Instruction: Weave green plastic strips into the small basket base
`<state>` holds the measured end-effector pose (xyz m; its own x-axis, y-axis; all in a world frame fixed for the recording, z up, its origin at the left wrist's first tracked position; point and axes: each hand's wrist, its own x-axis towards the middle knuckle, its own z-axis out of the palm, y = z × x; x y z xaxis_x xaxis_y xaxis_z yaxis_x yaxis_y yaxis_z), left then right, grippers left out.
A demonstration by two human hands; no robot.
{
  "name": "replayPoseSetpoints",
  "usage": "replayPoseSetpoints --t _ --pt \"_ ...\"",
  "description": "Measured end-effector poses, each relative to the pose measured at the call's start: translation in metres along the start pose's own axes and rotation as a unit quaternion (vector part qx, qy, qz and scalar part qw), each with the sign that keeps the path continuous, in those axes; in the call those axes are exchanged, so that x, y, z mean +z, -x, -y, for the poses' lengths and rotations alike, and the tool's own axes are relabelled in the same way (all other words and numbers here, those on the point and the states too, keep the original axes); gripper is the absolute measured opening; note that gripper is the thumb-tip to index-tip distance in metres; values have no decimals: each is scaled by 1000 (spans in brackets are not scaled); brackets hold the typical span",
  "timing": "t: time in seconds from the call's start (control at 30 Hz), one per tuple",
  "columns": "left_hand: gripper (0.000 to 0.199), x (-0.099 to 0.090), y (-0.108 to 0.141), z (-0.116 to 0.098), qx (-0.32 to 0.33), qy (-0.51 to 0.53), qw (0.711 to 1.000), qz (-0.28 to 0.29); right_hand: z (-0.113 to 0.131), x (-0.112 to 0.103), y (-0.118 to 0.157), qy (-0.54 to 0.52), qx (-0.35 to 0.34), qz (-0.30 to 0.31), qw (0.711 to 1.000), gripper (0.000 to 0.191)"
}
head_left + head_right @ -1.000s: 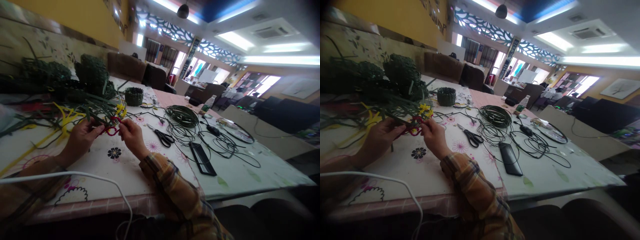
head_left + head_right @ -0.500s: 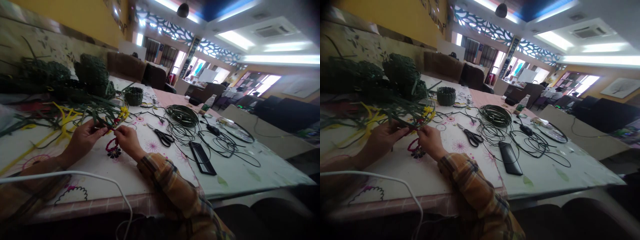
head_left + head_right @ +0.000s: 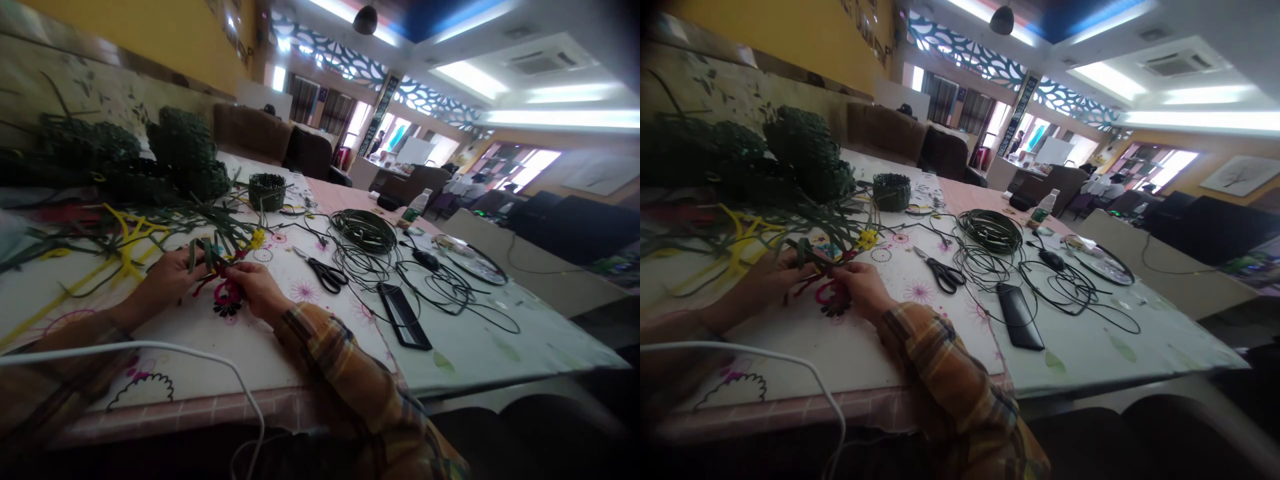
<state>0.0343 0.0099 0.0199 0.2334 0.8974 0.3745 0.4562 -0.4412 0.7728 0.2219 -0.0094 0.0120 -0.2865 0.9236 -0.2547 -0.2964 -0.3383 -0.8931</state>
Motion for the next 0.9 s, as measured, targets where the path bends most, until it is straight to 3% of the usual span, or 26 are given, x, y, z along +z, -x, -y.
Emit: replayPoseSetpoints --t 0.17,0.27,0.4,0.5,0.6,0.67,0.77,0.9 --pt "28 2 3 -4 -53 65 996 -10 0 -11 6 42 41 87 994 12" --pt "32 6 5 1 -93 73 993 -27 2 -20 14 106 42 73 991 18" --pt "37 8 6 0 -92 21 995 -38 7 -30 21 123 -55 26 991 22" --pt "40 6 7 -8 -101 -7 994 -32 11 -32 24 86 -123 79 985 27" --pt "43 5 7 -14 -95 -40 994 -34 11 -31 27 126 -172 124 969 33" --pt "43 5 8 -13 -87 -55 994 -44 10 -31 29 203 -227 97 948 24" --pt "40 7 11 -8 -88 -22 995 -37 6 -31 29 304 -309 8 901 18" --pt "34 9 14 -4 -73 14 997 -25 -1 -31 27 342 -398 -94 846 20"
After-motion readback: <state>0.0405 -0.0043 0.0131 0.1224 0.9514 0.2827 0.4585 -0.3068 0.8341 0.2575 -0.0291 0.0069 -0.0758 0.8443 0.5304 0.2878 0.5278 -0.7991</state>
